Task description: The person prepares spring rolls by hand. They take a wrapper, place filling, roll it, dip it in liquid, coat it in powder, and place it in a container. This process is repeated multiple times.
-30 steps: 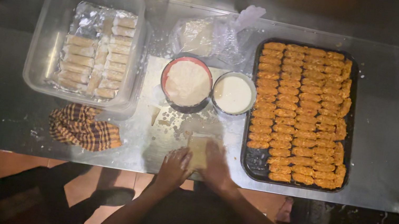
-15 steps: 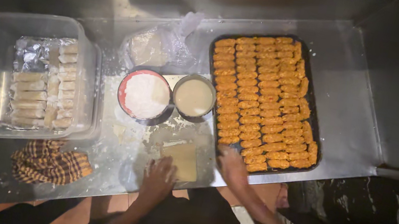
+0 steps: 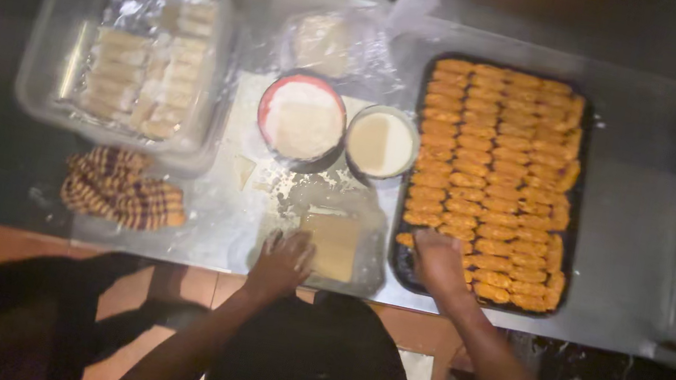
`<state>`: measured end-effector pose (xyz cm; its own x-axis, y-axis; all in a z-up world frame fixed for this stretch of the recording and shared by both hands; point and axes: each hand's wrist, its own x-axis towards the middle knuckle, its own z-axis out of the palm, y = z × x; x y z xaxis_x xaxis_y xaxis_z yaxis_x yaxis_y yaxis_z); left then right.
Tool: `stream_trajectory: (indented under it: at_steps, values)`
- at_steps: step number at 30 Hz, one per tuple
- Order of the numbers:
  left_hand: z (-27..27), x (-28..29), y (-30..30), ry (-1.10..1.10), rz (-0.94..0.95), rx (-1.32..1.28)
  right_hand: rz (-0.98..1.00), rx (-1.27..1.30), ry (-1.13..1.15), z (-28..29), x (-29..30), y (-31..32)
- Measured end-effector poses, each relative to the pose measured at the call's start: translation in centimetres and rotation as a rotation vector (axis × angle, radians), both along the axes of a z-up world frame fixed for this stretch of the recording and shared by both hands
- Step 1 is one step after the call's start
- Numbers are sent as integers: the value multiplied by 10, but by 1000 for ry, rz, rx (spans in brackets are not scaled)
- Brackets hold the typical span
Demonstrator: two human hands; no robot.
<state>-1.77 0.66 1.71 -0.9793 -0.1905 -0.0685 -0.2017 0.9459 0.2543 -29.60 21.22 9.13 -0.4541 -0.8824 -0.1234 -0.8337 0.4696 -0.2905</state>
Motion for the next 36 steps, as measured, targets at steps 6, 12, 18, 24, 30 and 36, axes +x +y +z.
stream_trajectory:
  at_steps: [6, 12, 18, 24, 30, 36]
  values:
    - [-6, 8, 6, 171, 95, -9, 33, -189, -537, 1, 69, -53]
    - [-18, 10, 7, 144, 100, 64, 63, -143, -540, -26, 122, -82]
    - [-26, 9, 4, 188, 52, 160, 53, -177, -554, -30, 123, -72]
    - [-26, 5, -1, 229, 17, 107, 113, -349, -504, -36, 123, -60]
    - [-21, -2, -7, 162, -19, 115, 159, -314, -323, -43, 129, -47]
    - [-17, -3, -18, 223, -93, 140, 82, -238, -306, -46, 123, -52]
